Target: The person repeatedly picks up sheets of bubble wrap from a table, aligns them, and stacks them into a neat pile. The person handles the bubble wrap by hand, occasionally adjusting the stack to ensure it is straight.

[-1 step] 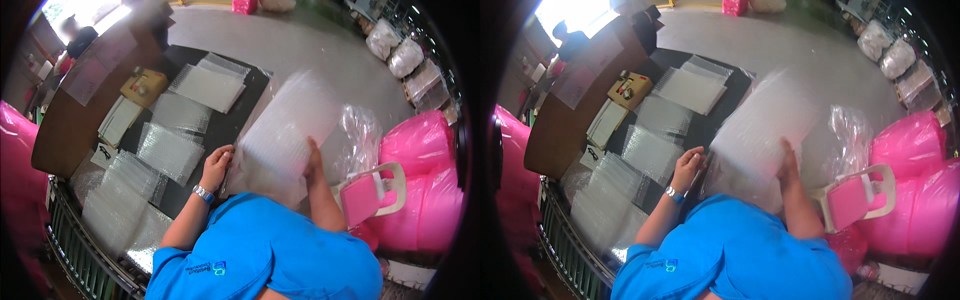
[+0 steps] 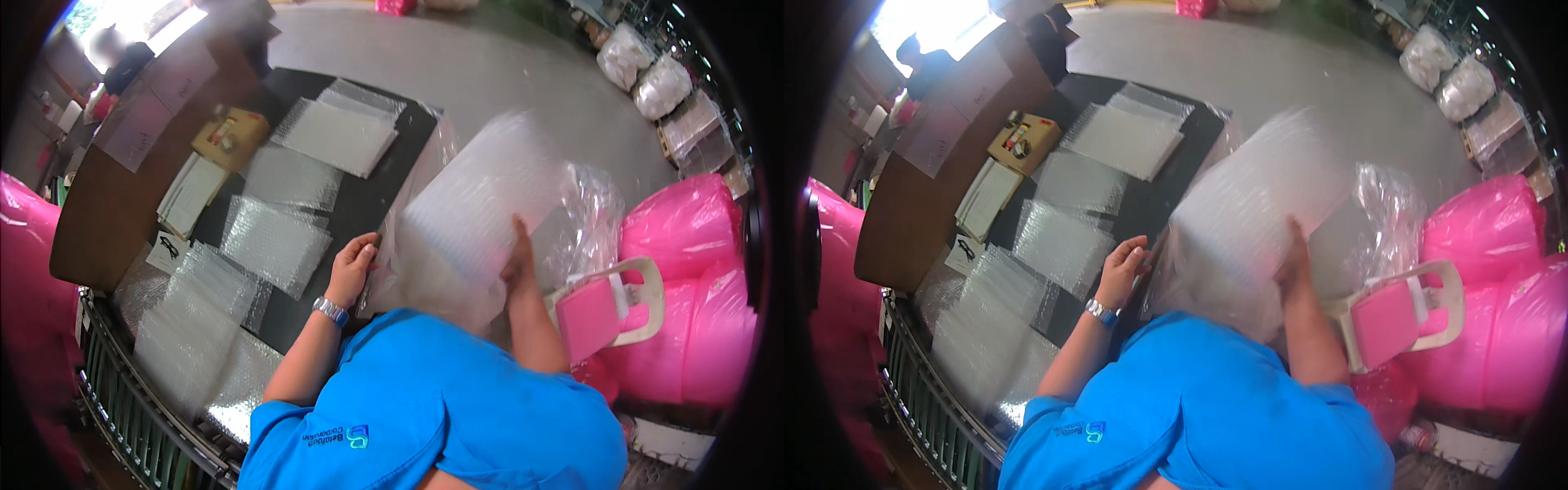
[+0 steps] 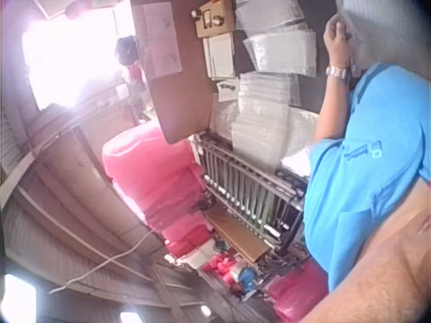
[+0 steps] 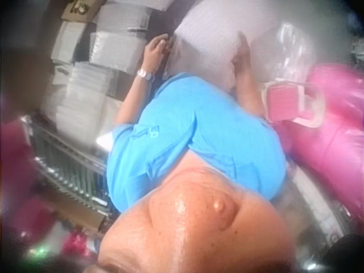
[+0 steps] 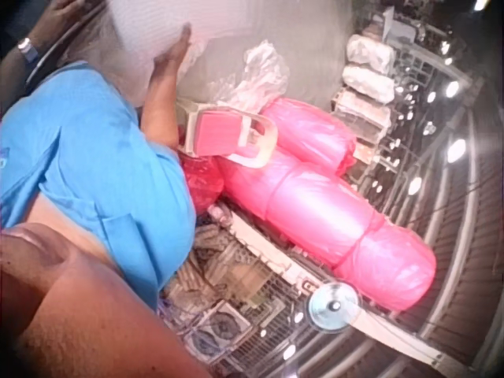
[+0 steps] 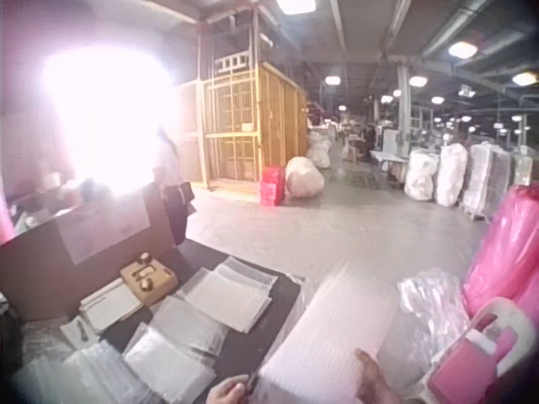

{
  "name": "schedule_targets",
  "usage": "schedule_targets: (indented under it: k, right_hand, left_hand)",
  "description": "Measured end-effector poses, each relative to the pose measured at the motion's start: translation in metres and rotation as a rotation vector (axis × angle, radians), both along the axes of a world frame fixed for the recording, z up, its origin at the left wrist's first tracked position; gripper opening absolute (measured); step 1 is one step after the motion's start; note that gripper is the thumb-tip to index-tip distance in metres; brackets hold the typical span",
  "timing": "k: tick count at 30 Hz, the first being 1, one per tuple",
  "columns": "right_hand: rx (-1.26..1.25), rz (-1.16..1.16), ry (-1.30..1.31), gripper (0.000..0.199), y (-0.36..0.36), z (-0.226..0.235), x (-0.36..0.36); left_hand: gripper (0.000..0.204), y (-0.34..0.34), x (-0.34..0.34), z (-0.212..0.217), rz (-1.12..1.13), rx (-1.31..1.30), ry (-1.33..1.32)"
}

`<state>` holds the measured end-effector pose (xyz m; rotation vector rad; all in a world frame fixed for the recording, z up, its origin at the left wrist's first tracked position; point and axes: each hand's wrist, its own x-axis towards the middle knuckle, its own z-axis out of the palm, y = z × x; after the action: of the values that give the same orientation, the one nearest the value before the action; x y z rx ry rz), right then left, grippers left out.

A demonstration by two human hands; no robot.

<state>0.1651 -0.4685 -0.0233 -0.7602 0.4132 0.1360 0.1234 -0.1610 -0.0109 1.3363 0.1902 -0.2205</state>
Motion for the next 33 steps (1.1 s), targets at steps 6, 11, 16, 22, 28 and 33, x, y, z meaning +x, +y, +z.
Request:
schedule_targets:
  k: [6, 11, 16, 22, 28, 33]
  right_hand:
    - [-0.099, -0.219, 0.046, 0.057, -0.057, 0.019, -0.019]
    - [-0.26, -0.255, 0.271, 0.058, -0.078, -0.003, -0.045]
    - [-0.433, -0.114, 0.339, 0.061, -0.089, -0.016, -0.068]
    - [-0.687, 0.133, 0.216, 0.069, -0.061, -0.039, -0.059]
    - [-1.078, 0.411, 0.168, 0.073, -0.022, -0.123, -0.016]
    - [-0.422, 0.87, 0.427, 0.083, -0.022, -0.147, 0.022]
  left_hand:
    - [0.036, -0.029, -0.014, -0.088, -0.268, 0.343, 0.17]
    - [0.049, -0.079, -0.012, -0.159, -0.683, 0.759, -0.06]
    - [0.078, -0.081, -0.025, -0.245, -1.398, 1.102, -0.022]
    - [0.042, -0.056, -0.081, -0.268, -1.67, 1.141, 0.185]
    - [0.029, -0.09, -0.049, -0.144, -1.418, 1.007, -0.261]
    - [0.041, -0.038, -0.047, -0.074, -1.053, 0.375, -0.148]
